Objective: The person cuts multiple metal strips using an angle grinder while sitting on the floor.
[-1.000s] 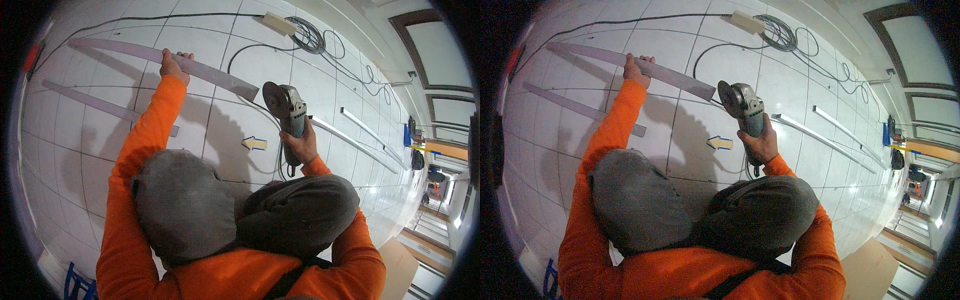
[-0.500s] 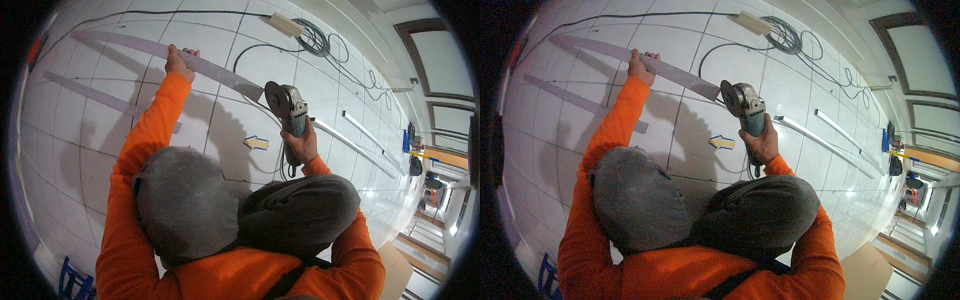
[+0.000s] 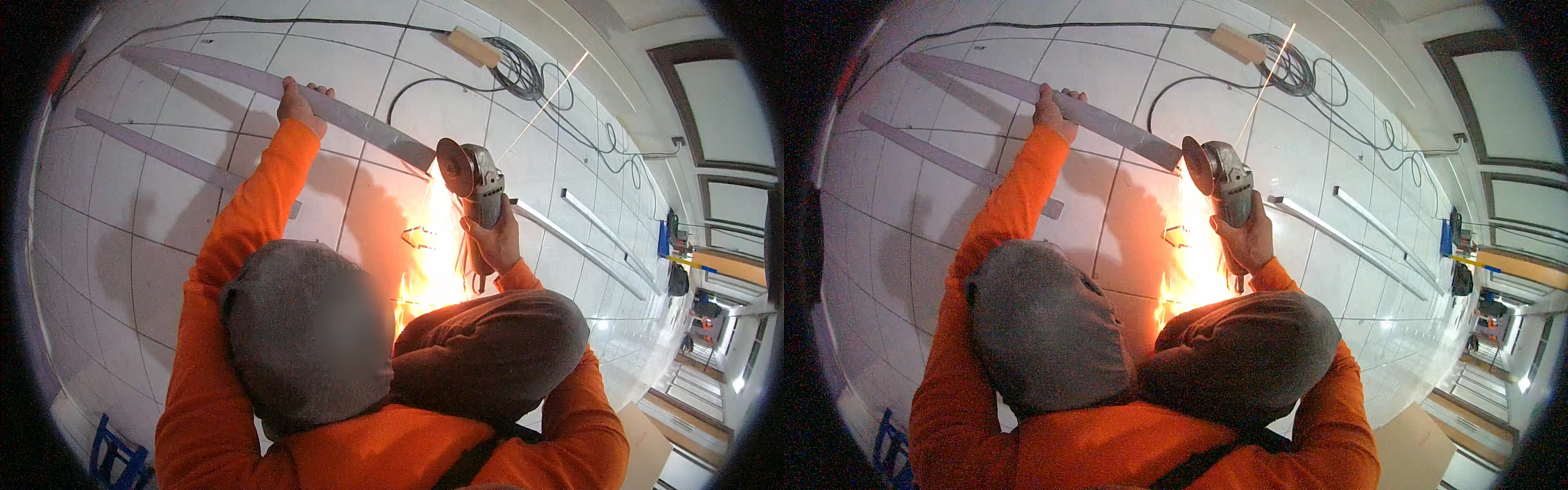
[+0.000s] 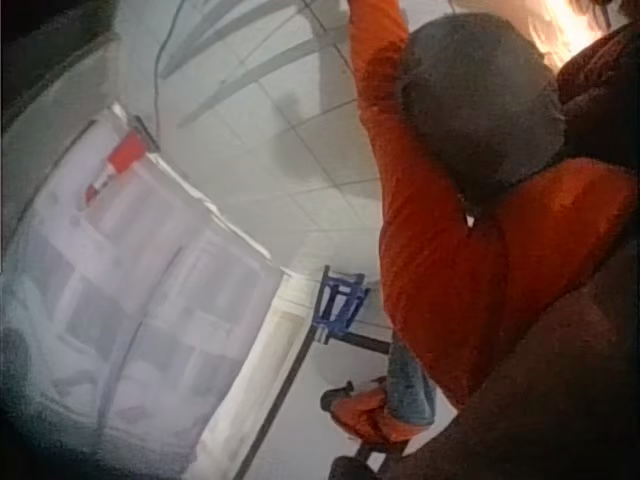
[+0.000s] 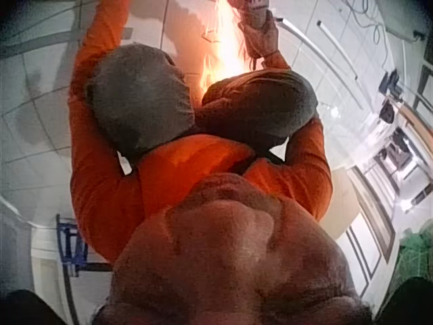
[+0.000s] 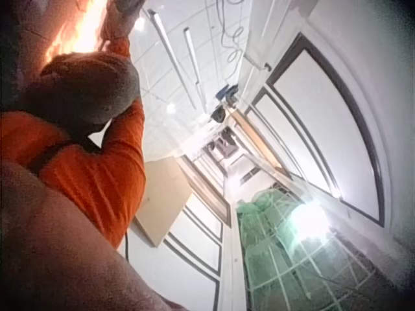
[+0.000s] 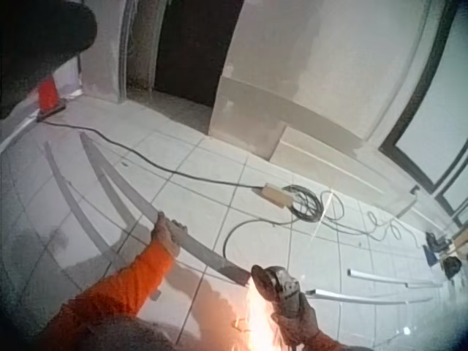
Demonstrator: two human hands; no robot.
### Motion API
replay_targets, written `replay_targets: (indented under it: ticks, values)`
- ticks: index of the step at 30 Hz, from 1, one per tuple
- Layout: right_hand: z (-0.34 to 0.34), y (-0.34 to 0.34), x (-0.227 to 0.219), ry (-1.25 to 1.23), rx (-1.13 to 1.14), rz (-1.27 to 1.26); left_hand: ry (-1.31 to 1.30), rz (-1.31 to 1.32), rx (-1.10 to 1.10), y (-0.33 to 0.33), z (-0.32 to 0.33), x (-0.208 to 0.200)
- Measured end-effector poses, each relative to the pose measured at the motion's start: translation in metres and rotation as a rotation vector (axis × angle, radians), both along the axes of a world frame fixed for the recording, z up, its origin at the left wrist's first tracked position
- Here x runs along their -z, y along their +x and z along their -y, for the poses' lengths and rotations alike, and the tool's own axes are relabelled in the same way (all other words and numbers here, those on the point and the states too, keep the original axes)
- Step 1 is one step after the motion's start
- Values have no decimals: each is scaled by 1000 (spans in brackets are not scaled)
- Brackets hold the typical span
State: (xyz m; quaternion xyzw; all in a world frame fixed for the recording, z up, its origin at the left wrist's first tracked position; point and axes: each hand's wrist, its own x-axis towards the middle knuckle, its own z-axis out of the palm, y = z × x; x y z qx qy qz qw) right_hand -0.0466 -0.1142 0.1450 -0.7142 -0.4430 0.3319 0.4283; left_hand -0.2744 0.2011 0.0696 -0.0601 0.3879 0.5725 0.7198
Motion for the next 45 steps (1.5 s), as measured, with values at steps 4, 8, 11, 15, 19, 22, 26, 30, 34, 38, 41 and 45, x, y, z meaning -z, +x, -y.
replay_targets:
  ticks: [4,8,11,15,19,22,26,30,34,38,41,45]
  values:
    - [0,-4,3,-18,42,-174,-12,-42,-23,-1,4,0]
    - [1,4,14,-50,35,21,-35,-32,-8,-2,6,-1]
    - [-3,-3,3,-99,42,63,-55,-65,11,-4,10,-6]
    - [-2,-4,-2,-96,12,50,-52,-90,15,-7,9,-5]
    - [-5,-5,0,-78,-7,38,-45,-64,30,-15,6,1]
    - [-6,-3,-5,-186,-28,168,-74,-95,39,-16,8,0]
    - [-2,2,-1,-226,-3,-103,-23,-62,34,-21,7,4]
    - [-13,8,-20,-291,-132,-249,112,-248,19,-40,4,8]
    - [-35,15,-31,-358,-383,-189,168,-253,-8,-61,-9,6]
    - [-64,10,-39,-373,-541,-119,174,-253,23,-70,-12,-1]
    - [-82,2,-43,-346,-614,-38,147,-254,22,-77,-9,-8]
    - [-95,-10,-48,-373,-671,-17,170,-277,19,-91,-6,-6]
